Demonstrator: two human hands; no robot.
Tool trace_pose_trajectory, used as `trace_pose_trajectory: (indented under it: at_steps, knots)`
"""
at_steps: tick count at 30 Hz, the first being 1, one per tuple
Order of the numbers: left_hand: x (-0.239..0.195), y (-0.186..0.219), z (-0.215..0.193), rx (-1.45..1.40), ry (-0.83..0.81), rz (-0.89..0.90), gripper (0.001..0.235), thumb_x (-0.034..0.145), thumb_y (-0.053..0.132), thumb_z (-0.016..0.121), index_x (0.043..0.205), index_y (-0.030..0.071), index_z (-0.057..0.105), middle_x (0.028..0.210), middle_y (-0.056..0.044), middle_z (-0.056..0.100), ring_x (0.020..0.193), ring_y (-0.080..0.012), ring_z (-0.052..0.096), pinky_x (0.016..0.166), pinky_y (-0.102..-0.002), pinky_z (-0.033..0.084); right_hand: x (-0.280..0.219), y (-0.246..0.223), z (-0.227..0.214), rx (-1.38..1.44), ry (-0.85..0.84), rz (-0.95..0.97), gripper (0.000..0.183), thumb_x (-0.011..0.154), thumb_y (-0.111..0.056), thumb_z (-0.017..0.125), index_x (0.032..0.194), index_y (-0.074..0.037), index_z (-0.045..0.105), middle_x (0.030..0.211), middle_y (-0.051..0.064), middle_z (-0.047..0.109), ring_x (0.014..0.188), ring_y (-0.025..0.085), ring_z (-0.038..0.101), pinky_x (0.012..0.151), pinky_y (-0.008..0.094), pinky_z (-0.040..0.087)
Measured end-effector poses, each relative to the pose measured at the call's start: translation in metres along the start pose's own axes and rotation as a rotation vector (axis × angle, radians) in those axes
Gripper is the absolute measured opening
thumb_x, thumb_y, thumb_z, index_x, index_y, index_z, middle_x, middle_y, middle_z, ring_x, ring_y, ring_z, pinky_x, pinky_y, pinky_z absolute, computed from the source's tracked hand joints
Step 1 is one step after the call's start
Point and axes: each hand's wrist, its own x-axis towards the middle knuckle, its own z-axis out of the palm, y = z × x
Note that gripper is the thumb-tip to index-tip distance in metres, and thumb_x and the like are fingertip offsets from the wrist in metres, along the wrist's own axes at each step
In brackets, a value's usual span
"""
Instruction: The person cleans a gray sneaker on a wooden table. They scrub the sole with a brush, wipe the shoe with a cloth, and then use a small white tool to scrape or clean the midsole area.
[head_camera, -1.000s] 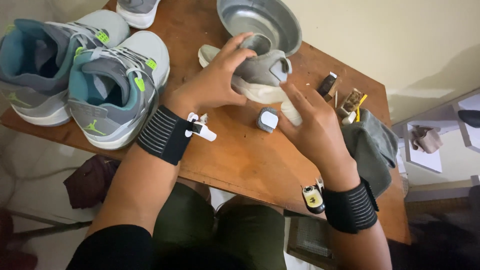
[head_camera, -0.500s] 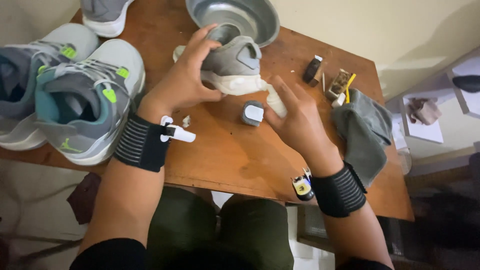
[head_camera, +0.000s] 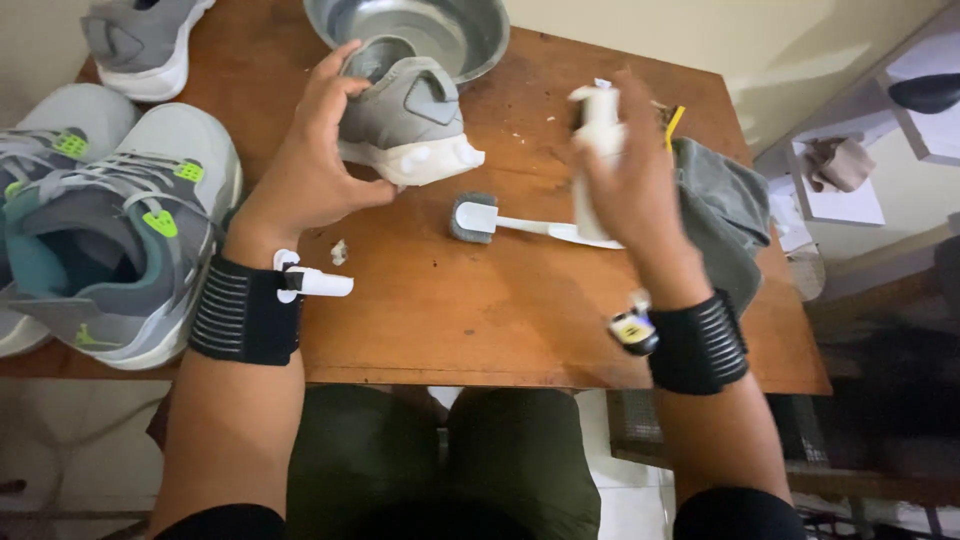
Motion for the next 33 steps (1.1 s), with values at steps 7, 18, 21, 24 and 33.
trace_pose_trajectory:
  at_steps: [7, 18, 21, 24, 33]
  knots:
    - [-0.002, -0.003, 0.001, -0.020, 0.003, 0.004, 0.070, 0.075, 0.008, 0.082, 0.130, 0.005, 0.039, 0.167, -0.012, 0.021, 0.157, -0.0352, 0.024, 0.124, -0.052, 0.027, 0.028, 0.039, -0.023, 0.065, 0.020, 0.225, 0.057, 0.099, -0.026, 0.060, 0.148, -0.009, 0.036, 0.133, 0.012, 0.052, 0.115, 0.025, 0.054, 0.098, 0.041, 0.042]
    - [0.001, -0.001, 0.002, 0.006, 0.000, -0.008, 0.070, 0.072, 0.006, 0.082, 0.126, 0.006, 0.039, 0.167, -0.017, 0.021, 0.156, -0.0351, 0.024, 0.123, -0.050, 0.028, 0.040, 0.111, 0.020, -0.038, -0.007, 0.368, 0.063, 0.084, -0.025, 0.084, 0.133, -0.019, 0.046, 0.107, 0.004, 0.068, 0.099, 0.027, 0.064, 0.082, 0.042, 0.047]
    - [0.001, 0.000, 0.002, 0.002, 0.004, -0.003, 0.070, 0.071, 0.006, 0.082, 0.126, 0.007, 0.038, 0.167, -0.016, 0.021, 0.157, -0.0344, 0.024, 0.123, -0.050, 0.029, 0.043, 0.111, 0.017, -0.083, -0.032, 0.380, 0.066, 0.084, -0.027, 0.085, 0.137, -0.018, 0.049, 0.105, 0.004, 0.070, 0.099, 0.028, 0.065, 0.081, 0.042, 0.047]
    - [0.002, -0.007, 0.003, 0.030, 0.009, 0.054, 0.071, 0.070, 0.007, 0.083, 0.126, 0.003, 0.040, 0.166, -0.022, 0.023, 0.156, -0.0372, 0.025, 0.123, -0.050, 0.029, 0.047, 0.110, 0.005, -0.003, -0.156, 0.367, 0.065, 0.086, -0.027, 0.081, 0.141, -0.021, 0.047, 0.113, -0.004, 0.070, 0.089, 0.015, 0.063, 0.087, 0.034, 0.045]
    - [0.000, -0.004, 0.003, 0.007, -0.006, 0.004, 0.070, 0.072, 0.006, 0.080, 0.129, 0.005, 0.039, 0.166, -0.015, 0.022, 0.157, -0.0370, 0.021, 0.124, -0.052, 0.026, 0.054, 0.202, -0.015, -0.710, -0.378, 0.333, 0.028, 0.099, -0.010, 0.056, 0.110, -0.011, 0.081, 0.099, 0.018, 0.076, 0.087, 0.039, 0.068, 0.071, 0.047, 0.054]
